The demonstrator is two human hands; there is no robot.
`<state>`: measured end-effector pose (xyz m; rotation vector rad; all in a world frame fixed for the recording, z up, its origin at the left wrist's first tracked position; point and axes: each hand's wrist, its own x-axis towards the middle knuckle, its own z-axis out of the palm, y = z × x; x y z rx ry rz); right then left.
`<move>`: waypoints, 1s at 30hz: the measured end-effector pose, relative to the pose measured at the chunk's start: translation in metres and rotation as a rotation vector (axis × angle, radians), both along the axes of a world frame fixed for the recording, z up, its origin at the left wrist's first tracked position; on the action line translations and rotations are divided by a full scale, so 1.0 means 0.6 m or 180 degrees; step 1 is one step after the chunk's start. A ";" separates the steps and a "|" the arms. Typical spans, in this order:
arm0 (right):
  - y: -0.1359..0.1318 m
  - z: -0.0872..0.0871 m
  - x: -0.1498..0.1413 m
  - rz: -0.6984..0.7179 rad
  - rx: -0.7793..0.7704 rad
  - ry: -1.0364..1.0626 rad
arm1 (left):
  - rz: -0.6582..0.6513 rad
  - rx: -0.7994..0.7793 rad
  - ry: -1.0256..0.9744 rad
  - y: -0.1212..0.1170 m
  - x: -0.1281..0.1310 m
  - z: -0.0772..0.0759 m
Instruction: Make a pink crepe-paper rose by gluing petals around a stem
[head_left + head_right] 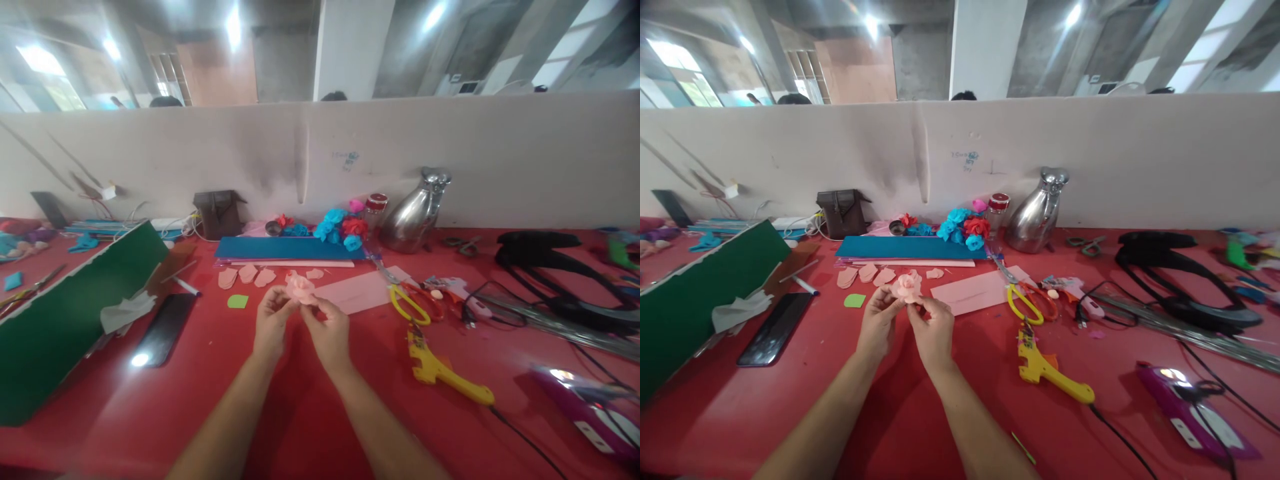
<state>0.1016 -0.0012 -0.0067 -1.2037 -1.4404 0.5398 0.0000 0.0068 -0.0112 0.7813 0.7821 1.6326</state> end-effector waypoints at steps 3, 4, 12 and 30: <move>-0.001 -0.002 0.002 -0.0123 0.0292 -0.0235 | -0.0041 0.0178 0.0006 0.002 -0.005 0.002; -0.001 -0.003 0.002 -0.0127 0.0360 -0.0291 | -0.0045 0.0210 0.0033 0.002 -0.006 0.003; -0.007 0.003 0.005 -0.0341 0.1151 -0.0797 | -0.0290 0.0165 0.0077 -0.001 -0.007 0.002; -0.004 0.001 0.002 -0.0528 0.0682 -0.1143 | -0.0177 -0.0317 -0.0071 -0.007 0.004 0.004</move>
